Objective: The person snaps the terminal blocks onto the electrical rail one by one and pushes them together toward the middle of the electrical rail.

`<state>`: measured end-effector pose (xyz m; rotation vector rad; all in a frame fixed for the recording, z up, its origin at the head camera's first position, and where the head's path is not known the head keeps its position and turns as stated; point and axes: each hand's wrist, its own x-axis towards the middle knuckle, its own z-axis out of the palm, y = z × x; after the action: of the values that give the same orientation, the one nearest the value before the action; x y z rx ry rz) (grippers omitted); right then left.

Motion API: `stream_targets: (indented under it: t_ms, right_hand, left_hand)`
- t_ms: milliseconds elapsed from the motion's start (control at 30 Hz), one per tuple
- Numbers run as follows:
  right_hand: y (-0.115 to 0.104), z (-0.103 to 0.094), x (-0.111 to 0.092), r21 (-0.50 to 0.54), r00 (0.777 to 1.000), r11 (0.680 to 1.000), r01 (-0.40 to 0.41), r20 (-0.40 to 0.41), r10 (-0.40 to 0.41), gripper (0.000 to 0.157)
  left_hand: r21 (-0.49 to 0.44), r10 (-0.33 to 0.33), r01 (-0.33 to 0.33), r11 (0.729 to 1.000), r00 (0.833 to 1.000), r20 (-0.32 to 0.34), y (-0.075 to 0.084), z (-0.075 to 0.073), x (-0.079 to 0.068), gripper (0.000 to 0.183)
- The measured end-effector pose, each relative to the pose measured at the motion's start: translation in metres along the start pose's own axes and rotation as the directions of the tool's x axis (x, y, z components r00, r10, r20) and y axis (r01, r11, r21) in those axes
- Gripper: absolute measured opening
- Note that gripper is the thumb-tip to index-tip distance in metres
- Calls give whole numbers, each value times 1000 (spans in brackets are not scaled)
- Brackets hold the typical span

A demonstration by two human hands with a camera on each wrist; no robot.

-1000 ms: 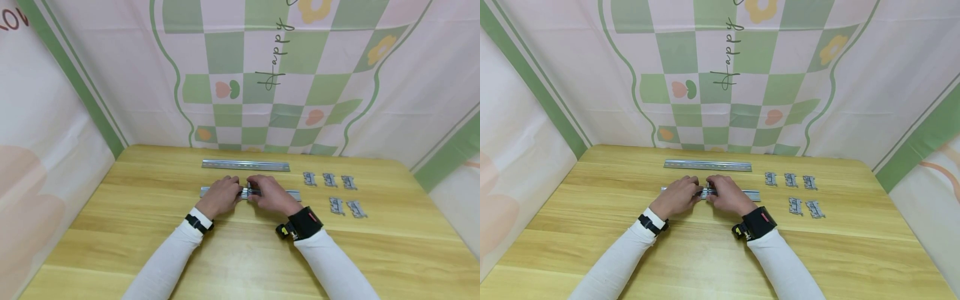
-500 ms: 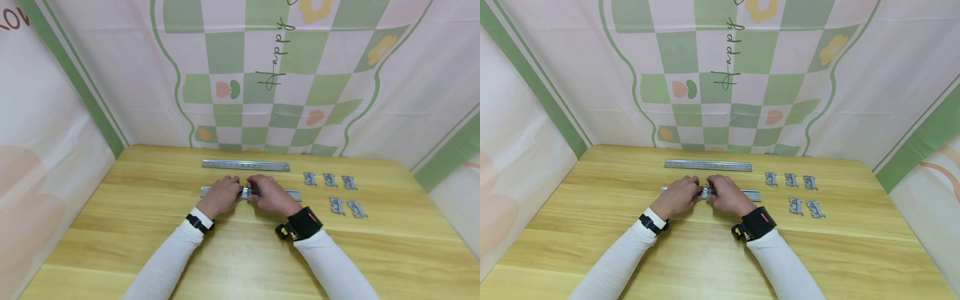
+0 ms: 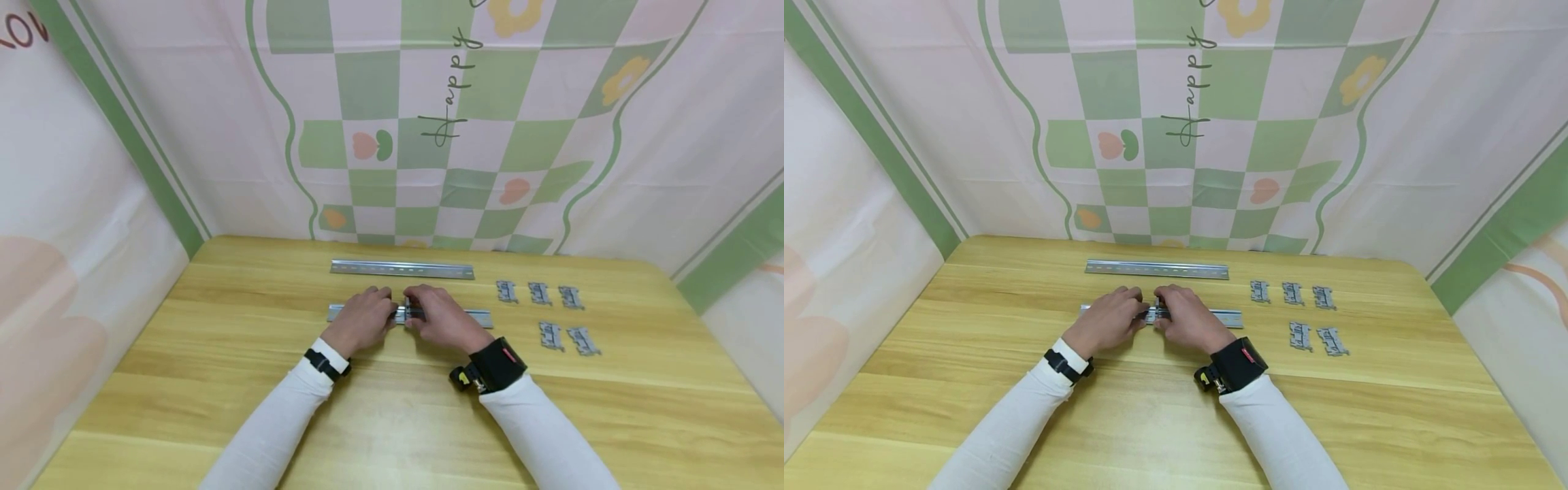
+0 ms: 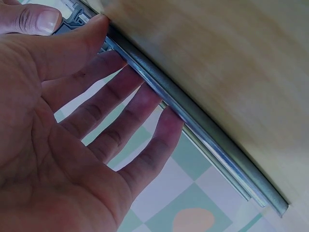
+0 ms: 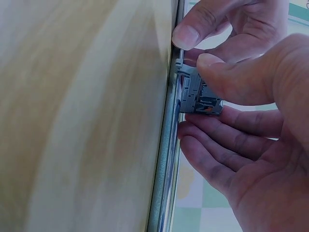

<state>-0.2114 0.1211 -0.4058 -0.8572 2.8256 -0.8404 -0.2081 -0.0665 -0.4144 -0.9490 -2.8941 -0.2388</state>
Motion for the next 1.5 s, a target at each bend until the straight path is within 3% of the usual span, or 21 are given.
stream_targets:
  t_ms: [1500]
  right_hand:
    - [-1,1,0,-16,1000,1000,-4,-13,3,50]
  left_hand:
    - [-6,-2,2,1000,1000,-10,1,0,-1,14]
